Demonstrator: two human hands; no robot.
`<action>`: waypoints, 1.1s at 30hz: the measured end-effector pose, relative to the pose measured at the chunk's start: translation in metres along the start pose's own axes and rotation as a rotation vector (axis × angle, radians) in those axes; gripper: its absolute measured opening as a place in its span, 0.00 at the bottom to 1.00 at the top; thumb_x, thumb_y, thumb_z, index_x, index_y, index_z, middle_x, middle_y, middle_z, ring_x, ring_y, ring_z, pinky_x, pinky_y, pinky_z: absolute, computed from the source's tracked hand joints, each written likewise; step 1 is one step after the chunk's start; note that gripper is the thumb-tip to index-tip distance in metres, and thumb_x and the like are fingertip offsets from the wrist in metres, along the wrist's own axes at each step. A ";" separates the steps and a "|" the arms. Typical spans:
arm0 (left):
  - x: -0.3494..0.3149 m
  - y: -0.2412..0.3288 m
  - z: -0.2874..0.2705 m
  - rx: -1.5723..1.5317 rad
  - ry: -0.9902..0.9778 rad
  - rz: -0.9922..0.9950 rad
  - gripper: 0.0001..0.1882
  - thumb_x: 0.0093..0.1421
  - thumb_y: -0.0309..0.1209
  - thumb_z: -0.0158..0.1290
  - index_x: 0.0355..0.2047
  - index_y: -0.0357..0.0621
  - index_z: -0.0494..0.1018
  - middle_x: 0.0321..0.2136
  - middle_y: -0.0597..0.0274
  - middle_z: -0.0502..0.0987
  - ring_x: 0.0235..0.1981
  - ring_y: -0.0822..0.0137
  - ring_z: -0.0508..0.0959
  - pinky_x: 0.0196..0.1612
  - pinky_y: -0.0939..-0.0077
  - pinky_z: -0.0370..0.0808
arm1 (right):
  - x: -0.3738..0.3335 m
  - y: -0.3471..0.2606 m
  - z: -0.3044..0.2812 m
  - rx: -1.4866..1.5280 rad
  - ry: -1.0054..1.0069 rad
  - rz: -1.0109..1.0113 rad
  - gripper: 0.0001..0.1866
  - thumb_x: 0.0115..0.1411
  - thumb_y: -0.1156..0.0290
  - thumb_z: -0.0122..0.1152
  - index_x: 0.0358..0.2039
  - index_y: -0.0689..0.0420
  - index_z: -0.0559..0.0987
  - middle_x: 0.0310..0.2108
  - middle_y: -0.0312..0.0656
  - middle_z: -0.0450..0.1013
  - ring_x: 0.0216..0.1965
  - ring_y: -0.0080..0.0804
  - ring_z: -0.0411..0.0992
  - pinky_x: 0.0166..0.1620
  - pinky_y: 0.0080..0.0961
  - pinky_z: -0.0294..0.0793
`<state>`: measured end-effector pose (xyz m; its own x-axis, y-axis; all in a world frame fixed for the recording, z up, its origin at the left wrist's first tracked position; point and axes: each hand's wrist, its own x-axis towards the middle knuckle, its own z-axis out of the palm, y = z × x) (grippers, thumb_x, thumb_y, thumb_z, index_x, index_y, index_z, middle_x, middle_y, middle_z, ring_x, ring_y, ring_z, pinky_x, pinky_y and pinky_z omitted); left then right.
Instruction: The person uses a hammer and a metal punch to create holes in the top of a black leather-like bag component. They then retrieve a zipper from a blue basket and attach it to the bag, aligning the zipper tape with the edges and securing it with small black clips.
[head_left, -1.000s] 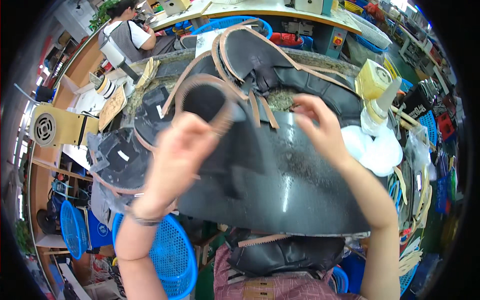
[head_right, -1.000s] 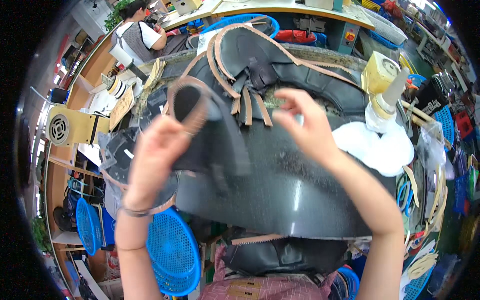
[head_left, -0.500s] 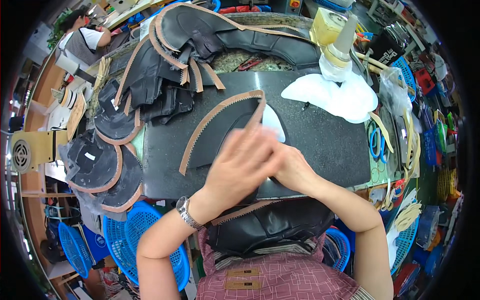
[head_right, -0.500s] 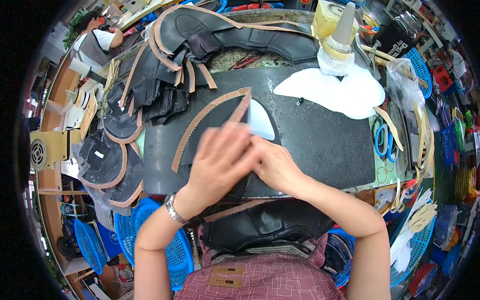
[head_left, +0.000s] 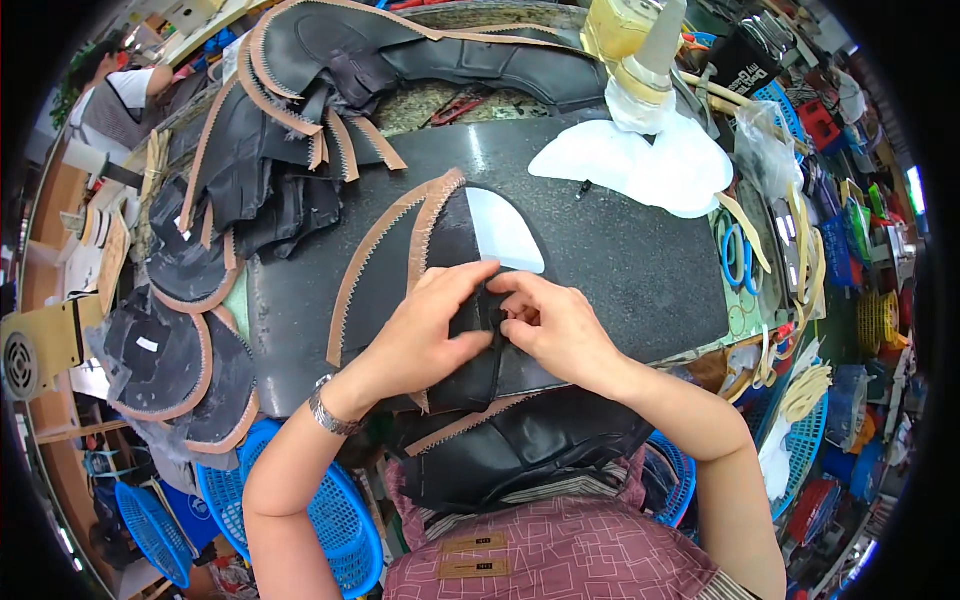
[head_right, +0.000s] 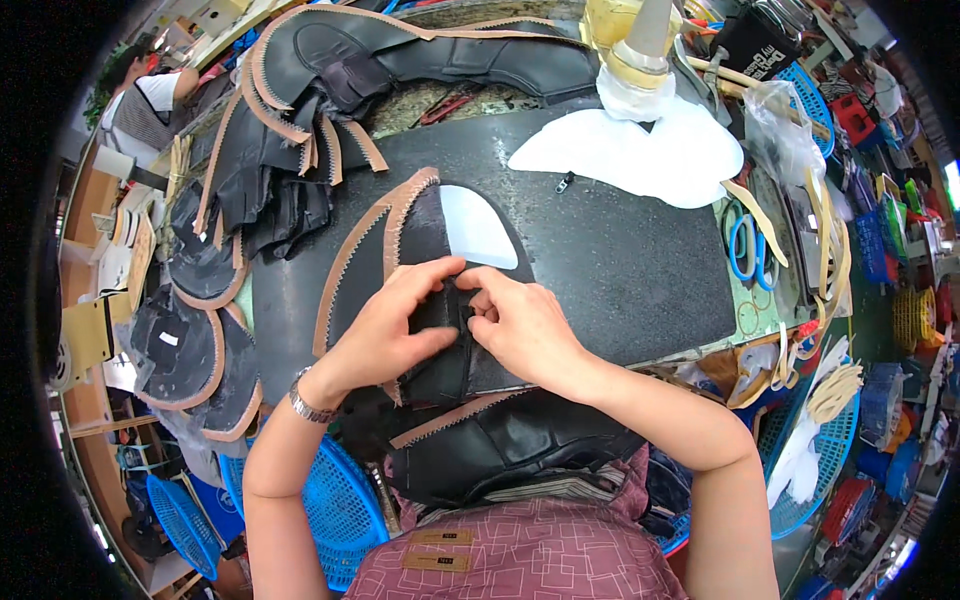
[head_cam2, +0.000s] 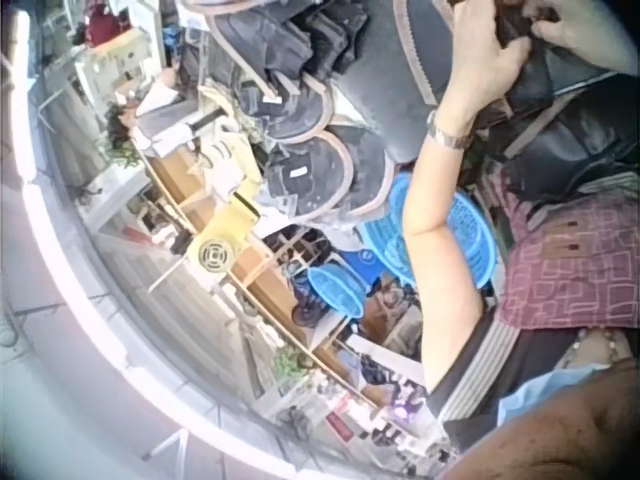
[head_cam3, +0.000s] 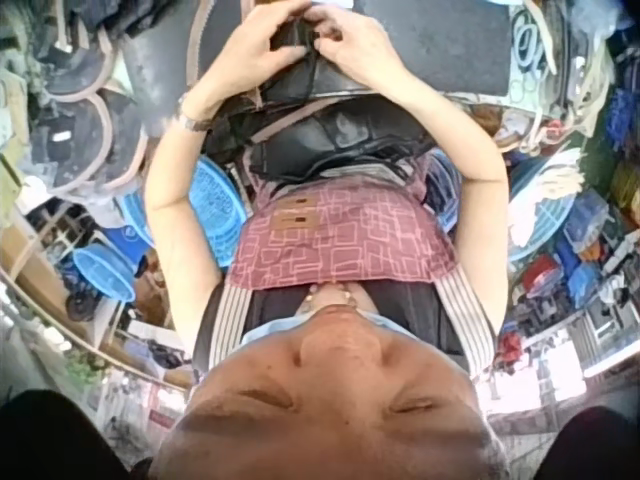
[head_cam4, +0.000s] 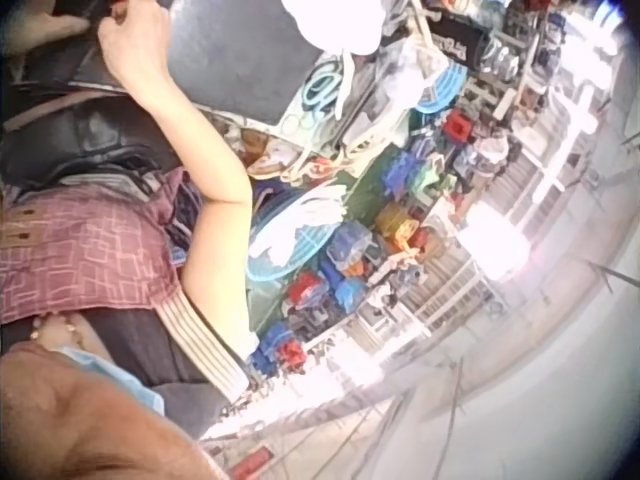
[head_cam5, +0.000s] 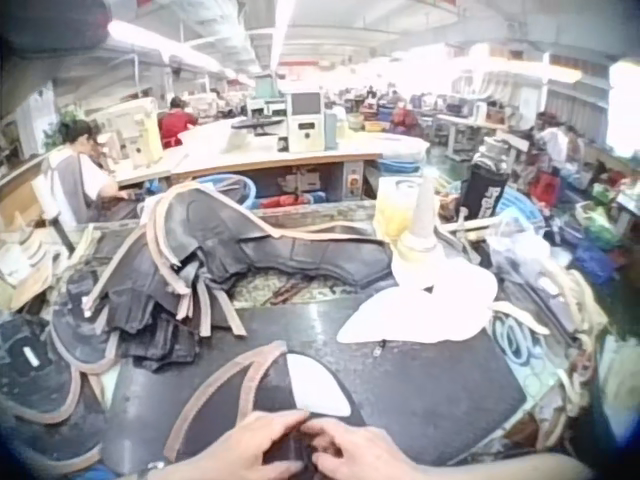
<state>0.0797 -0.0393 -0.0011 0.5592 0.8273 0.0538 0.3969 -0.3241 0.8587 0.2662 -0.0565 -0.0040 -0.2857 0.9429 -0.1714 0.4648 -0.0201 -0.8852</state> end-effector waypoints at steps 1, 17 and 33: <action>0.000 0.000 0.004 0.082 0.004 0.022 0.27 0.45 0.22 0.58 0.49 0.44 0.69 0.46 0.58 0.69 0.46 0.61 0.68 0.49 0.71 0.66 | -0.002 -0.001 -0.003 0.052 -0.004 0.022 0.12 0.50 0.74 0.57 0.37 0.61 0.74 0.25 0.43 0.74 0.29 0.36 0.75 0.33 0.30 0.73; -0.001 -0.008 0.028 0.161 0.190 0.050 0.06 0.47 0.24 0.58 0.27 0.38 0.76 0.46 0.58 0.70 0.46 0.59 0.68 0.50 0.68 0.65 | 0.069 0.048 -0.105 -0.317 0.135 -0.158 0.11 0.56 0.65 0.59 0.30 0.60 0.75 0.25 0.40 0.73 0.25 0.30 0.71 0.30 0.25 0.69; -0.002 -0.009 0.032 0.116 0.267 0.040 0.05 0.49 0.26 0.57 0.26 0.37 0.75 0.43 0.57 0.72 0.46 0.58 0.69 0.48 0.67 0.66 | 0.008 0.022 -0.014 0.151 0.007 -0.250 0.19 0.60 0.75 0.52 0.52 0.59 0.68 0.28 0.38 0.73 0.29 0.22 0.71 0.35 0.20 0.71</action>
<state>0.0985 -0.0528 -0.0252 0.3712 0.8991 0.2321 0.4676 -0.3969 0.7898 0.2856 -0.0447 -0.0193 -0.3697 0.9270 0.0626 0.2502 0.1642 -0.9542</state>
